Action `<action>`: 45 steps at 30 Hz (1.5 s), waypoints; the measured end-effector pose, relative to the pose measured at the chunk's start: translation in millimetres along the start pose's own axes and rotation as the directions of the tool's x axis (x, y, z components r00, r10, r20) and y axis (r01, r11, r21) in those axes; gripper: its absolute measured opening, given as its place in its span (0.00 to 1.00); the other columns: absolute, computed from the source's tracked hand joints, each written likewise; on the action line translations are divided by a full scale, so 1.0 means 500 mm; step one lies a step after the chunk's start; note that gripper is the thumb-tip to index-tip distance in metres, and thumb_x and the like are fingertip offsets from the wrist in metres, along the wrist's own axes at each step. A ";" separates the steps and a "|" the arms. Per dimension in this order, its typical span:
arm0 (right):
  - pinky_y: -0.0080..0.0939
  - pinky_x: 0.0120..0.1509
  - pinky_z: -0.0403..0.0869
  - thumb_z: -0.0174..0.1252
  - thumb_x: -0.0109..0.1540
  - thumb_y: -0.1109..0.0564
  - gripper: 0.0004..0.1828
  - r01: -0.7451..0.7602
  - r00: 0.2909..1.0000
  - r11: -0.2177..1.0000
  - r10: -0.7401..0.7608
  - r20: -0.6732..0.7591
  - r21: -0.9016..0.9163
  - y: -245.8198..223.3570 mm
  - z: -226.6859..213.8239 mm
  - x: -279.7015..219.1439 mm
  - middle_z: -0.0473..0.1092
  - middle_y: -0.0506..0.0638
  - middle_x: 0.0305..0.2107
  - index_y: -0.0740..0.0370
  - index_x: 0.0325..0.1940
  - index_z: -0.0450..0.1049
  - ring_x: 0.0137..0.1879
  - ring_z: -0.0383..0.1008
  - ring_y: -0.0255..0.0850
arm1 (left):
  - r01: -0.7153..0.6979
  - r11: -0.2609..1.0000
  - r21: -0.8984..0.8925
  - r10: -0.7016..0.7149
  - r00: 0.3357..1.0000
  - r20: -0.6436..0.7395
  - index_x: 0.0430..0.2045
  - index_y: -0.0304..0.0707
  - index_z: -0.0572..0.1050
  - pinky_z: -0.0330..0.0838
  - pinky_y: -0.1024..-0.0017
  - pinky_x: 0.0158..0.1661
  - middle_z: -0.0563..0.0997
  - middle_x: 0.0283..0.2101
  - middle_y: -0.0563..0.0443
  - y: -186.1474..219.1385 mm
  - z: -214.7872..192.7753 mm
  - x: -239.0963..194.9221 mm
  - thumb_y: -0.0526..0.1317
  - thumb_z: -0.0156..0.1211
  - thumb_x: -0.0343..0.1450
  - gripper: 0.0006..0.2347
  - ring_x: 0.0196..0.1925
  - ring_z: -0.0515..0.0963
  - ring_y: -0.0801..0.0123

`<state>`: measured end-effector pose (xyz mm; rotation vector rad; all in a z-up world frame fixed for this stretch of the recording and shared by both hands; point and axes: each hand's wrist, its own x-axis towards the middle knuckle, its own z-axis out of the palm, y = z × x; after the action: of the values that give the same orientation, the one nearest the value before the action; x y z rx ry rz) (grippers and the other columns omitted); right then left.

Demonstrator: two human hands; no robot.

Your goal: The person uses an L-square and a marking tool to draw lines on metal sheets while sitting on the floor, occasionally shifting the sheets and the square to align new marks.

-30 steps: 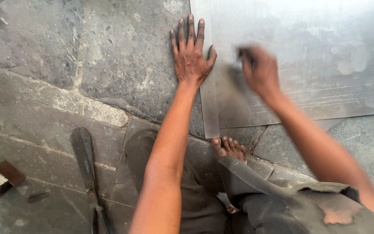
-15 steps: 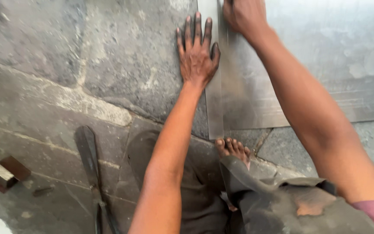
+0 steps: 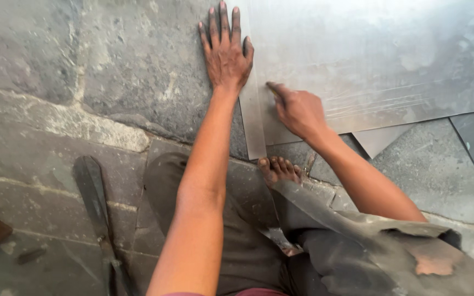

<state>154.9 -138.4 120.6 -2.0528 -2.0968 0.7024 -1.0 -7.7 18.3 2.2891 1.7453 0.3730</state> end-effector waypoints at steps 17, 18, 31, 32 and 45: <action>0.54 0.52 0.67 0.69 0.54 0.35 0.41 -0.063 0.997 0.997 0.062 -0.042 -0.033 -0.078 0.114 -0.154 0.67 0.58 0.46 0.66 0.57 0.66 0.52 0.68 0.54 | 0.008 0.999 -0.043 -0.010 0.999 -0.035 0.75 0.42 0.50 0.34 0.46 0.78 0.47 0.78 0.44 0.001 0.006 -0.002 0.54 0.53 0.77 0.33 0.81 0.44 0.51; 0.53 0.51 0.67 0.69 0.54 0.36 0.41 -0.034 0.997 0.998 0.031 -0.067 -0.044 -0.078 0.113 -0.160 0.67 0.58 0.47 0.67 0.58 0.66 0.52 0.68 0.54 | 0.006 0.999 -0.050 -0.008 0.999 -0.038 0.75 0.42 0.50 0.34 0.46 0.78 0.47 0.78 0.44 0.000 0.006 -0.006 0.54 0.53 0.76 0.33 0.81 0.44 0.52; 0.48 0.54 0.67 0.62 0.56 0.57 0.19 0.336 0.935 0.942 -0.333 -0.119 -0.001 -0.043 0.116 -0.128 0.71 0.51 0.49 0.54 0.52 0.77 0.54 0.70 0.48 | 0.060 0.998 -0.037 -0.055 0.990 0.127 0.75 0.41 0.52 0.31 0.46 0.75 0.46 0.78 0.42 0.014 -0.038 0.013 0.54 0.49 0.75 0.33 0.80 0.42 0.51; 0.48 0.53 0.67 0.61 0.55 0.56 0.19 0.319 0.945 0.948 -0.317 -0.083 0.005 -0.031 0.112 -0.126 0.71 0.50 0.47 0.54 0.51 0.77 0.52 0.70 0.48 | 0.041 0.999 -0.031 -0.038 0.994 0.101 0.75 0.39 0.52 0.32 0.46 0.76 0.47 0.79 0.41 0.018 -0.037 0.015 0.54 0.50 0.75 0.33 0.81 0.43 0.51; 0.49 0.54 0.67 0.56 0.54 0.56 0.16 0.318 0.947 0.948 -0.317 -0.050 0.022 -0.012 0.080 -0.111 0.71 0.50 0.47 0.55 0.46 0.76 0.53 0.69 0.49 | 0.009 1.000 -0.009 -0.009 1.000 0.006 0.75 0.43 0.51 0.35 0.45 0.76 0.49 0.78 0.43 0.000 -0.010 0.012 0.54 0.53 0.74 0.34 0.80 0.46 0.51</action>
<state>137.2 -201.7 100.7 -1.6399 -2.2979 0.6236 -1.2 -1.9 23.1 2.2728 1.7466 0.3709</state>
